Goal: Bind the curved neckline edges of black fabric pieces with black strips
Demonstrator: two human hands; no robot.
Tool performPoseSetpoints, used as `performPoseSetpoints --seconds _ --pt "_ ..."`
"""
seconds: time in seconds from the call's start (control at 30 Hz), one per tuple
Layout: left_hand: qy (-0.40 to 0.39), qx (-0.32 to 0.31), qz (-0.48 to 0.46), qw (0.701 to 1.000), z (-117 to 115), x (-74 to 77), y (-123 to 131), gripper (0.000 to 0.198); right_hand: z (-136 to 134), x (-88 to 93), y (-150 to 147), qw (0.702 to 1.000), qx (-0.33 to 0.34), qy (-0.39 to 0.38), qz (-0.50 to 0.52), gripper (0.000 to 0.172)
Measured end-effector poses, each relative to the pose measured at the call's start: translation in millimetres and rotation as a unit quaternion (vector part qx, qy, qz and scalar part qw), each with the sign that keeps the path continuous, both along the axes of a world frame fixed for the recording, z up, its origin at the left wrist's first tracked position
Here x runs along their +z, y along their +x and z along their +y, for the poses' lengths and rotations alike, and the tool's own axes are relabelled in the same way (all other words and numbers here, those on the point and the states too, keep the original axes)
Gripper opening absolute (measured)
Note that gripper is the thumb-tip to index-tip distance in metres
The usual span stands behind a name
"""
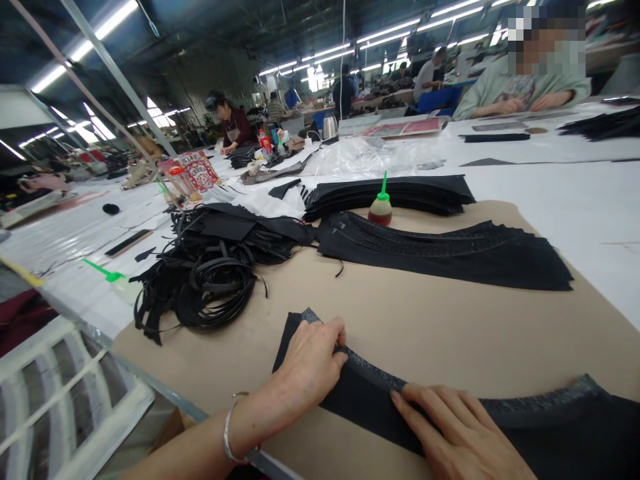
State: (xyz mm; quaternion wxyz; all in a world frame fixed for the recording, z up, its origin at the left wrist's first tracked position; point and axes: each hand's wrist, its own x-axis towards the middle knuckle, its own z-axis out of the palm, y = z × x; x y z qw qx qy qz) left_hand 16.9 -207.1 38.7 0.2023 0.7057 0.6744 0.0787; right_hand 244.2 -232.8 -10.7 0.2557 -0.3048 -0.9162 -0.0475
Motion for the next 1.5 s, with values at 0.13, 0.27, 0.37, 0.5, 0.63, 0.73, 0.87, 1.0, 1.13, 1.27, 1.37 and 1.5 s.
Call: performPoseSetpoints --seconds 0.13,0.27,0.37,0.5,0.63,0.73,0.87,1.0,1.13,1.27,1.37,1.5 --pt "0.022 -0.01 0.011 1.0 0 0.4 -1 0.012 2 2.0 -31 1.0 0.01 -0.001 -0.004 0.056" --pt "0.019 0.001 -0.015 1.0 7 4.2 -17 0.012 4 -1.0 -46 1.0 -0.005 0.007 -0.013 0.058" --pt "0.008 0.008 -0.02 1.0 13 8.3 -31 0.011 3 -1.8 -46 1.0 -0.011 0.01 -0.019 0.058" --pt "0.004 0.001 -0.021 1.0 19 9.2 -40 0.012 1 -2.0 -46 0.999 -0.016 0.028 -0.012 0.057" --pt "0.014 -0.005 -0.023 1.0 19 5.2 -40 0.012 3 -4.3 -48 1.0 -0.011 0.024 -0.011 0.054" --pt "0.023 -0.007 -0.021 0.999 19 2.8 -40 0.011 6 -7.1 -49 1.0 -0.011 0.021 -0.005 0.052" --pt "0.028 -0.006 -0.02 0.999 20 1.0 -42 0.012 9 -11.1 -49 1.0 -0.012 0.021 -0.006 0.05" --pt "0.03 -0.002 -0.017 0.999 20 -0.7 -43 0.013 9 -11.9 -47 0.999 -0.011 0.031 -0.001 0.048" --pt "0.033 0.002 -0.022 0.999 21 -2.6 -45 0.016 10 -4.7 -49 0.999 -0.006 0.035 -0.003 0.047" --pt "0.042 0.012 -0.026 0.999 22 -4.4 -48 0.024 15 1.5 -66 0.999 -0.015 0.033 -0.002 0.055" --pt "0.053 0.023 -0.022 0.998 23 -4.8 -48 0.03 19 -2.2 -81 0.999 -0.023 0.049 0.0 0.063" --pt "0.089 0.033 -0.03 0.995 21 -6.6 -49 0.04 20 -10.7 -92 0.998 -0.031 0.063 -0.001 0.059"
